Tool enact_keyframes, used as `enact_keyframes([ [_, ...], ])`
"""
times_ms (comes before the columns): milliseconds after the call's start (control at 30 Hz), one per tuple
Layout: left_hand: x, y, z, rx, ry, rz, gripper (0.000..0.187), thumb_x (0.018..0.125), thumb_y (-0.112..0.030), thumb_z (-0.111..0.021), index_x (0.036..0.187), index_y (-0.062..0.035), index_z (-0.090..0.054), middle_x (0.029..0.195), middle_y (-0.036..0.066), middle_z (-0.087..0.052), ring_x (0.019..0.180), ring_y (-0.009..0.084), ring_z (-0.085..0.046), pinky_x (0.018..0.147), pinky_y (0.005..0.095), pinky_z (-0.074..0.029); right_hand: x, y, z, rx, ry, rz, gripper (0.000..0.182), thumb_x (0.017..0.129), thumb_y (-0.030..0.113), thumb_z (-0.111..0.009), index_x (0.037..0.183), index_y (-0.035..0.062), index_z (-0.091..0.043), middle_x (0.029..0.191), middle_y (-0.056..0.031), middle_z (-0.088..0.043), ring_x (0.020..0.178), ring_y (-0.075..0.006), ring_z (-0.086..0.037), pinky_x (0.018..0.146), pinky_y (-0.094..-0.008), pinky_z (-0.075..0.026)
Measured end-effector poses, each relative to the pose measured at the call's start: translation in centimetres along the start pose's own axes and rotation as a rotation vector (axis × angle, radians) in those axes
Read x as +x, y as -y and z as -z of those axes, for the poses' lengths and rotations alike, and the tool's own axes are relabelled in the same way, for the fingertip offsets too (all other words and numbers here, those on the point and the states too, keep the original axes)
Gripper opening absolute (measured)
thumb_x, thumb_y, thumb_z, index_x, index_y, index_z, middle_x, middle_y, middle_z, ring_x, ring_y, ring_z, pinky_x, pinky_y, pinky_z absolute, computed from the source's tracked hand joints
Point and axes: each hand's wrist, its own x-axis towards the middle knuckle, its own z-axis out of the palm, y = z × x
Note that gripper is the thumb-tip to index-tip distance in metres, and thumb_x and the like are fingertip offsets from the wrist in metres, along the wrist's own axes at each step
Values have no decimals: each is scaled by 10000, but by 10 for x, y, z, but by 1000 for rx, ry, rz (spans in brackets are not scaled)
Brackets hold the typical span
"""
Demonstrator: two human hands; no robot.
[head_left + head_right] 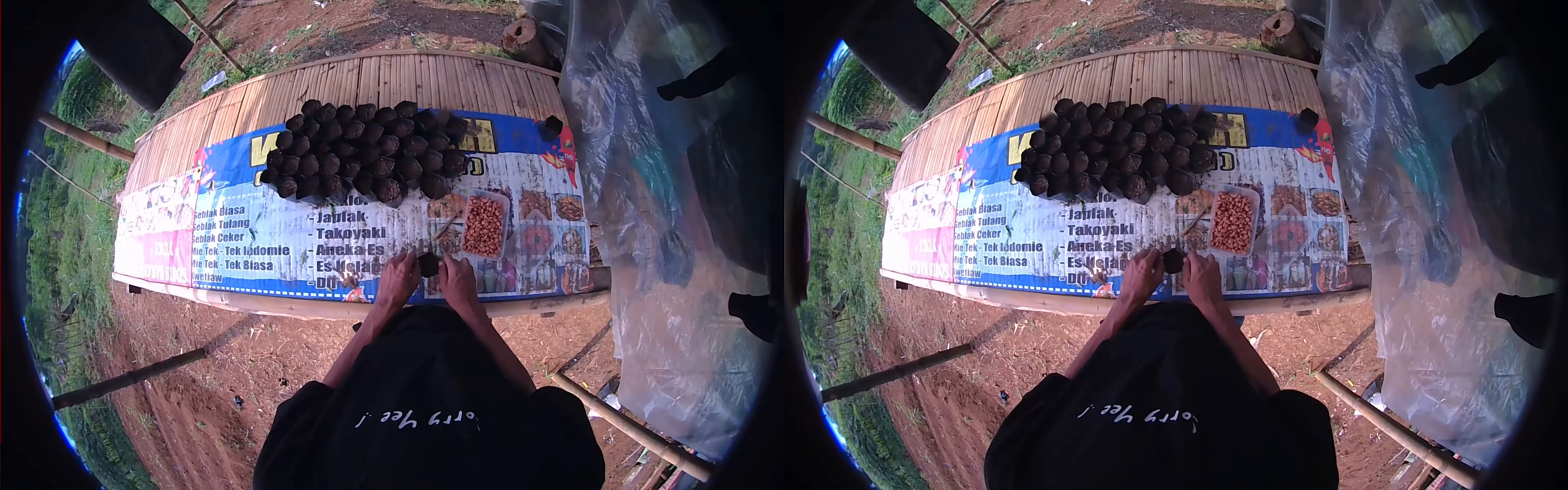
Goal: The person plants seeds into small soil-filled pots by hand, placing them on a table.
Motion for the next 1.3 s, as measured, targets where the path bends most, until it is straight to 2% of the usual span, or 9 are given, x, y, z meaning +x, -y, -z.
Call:
enact_keyframes([
  [300,0,-2,0,-17,27,78,83,831,-73,-597,842,5,-572,763,214,-595,701,424,-607,624,503,-485,-3,2,4,18,-86,103,107,914,121,-555,868,25,-548,712,-203,-579,708,-413,-533,658,-510,-423],
  [367,-2,-1,1,3,33,63,84,830,-74,-599,843,4,-572,769,217,-598,706,424,-610,627,503,-487,-3,-2,4,-38,31,32,102,918,119,-548,863,32,-552,729,-195,-587,725,-405,-539,675,-491,-427],
  [600,-4,5,0,-13,75,89,135,858,-130,-639,854,0,-600,779,213,-615,697,401,-625,628,492,-492,-3,-6,2,-76,0,70,118,911,150,-585,871,46,-548,738,-154,-582,715,-371,-538,691,-460,-427],
  [700,-5,7,4,-87,-10,152,196,877,-191,-666,857,-4,-611,768,196,-631,655,366,-629,614,470,-492,-8,-2,15,0,-166,49,124,893,134,-619,870,39,-543,739,-143,-587,673,-348,-537,671,-452,-427],
  [767,-2,5,9,-95,-37,181,213,880,-210,-672,855,-7,-612,762,188,-638,639,350,-629,607,460,-491,-8,-7,21,89,-108,-146,147,881,121,-639,886,23,-529,817,-153,-631,718,-322,-586,657,-420,-446],
  [900,-1,5,9,-79,-47,191,219,881,-228,-675,855,-20,-616,752,172,-647,627,327,-631,595,443,-488,-16,-32,9,142,32,-226,151,885,122,-640,914,21,-531,816,-145,-662,725,-311,-627,659,-393,-480],
  [1000,-4,8,4,-47,15,169,231,879,-243,-670,858,-20,-612,753,177,-645,652,345,-640,599,450,-491,-13,-17,11,223,-162,-102,157,906,172,-621,926,31,-554,740,-155,-658,724,-357,-650,668,-418,-507],
  [1100,-4,6,0,-33,88,160,215,873,-224,-653,853,-16,-602,753,185,-637,689,374,-644,610,466,-496,-9,2,18,188,24,-277,165,928,202,-581,907,39,-577,681,-187,-632,700,-415,-636,667,-471,-509],
  [1300,2,-13,7,-7,59,86,131,832,-131,-623,833,-7,-582,762,210,-620,698,416,-627,625,495,-499,-4,-4,0,91,74,-111,154,929,164,-542,891,16,-565,724,-265,-612,741,-464,-609,649,-535,-473],
])
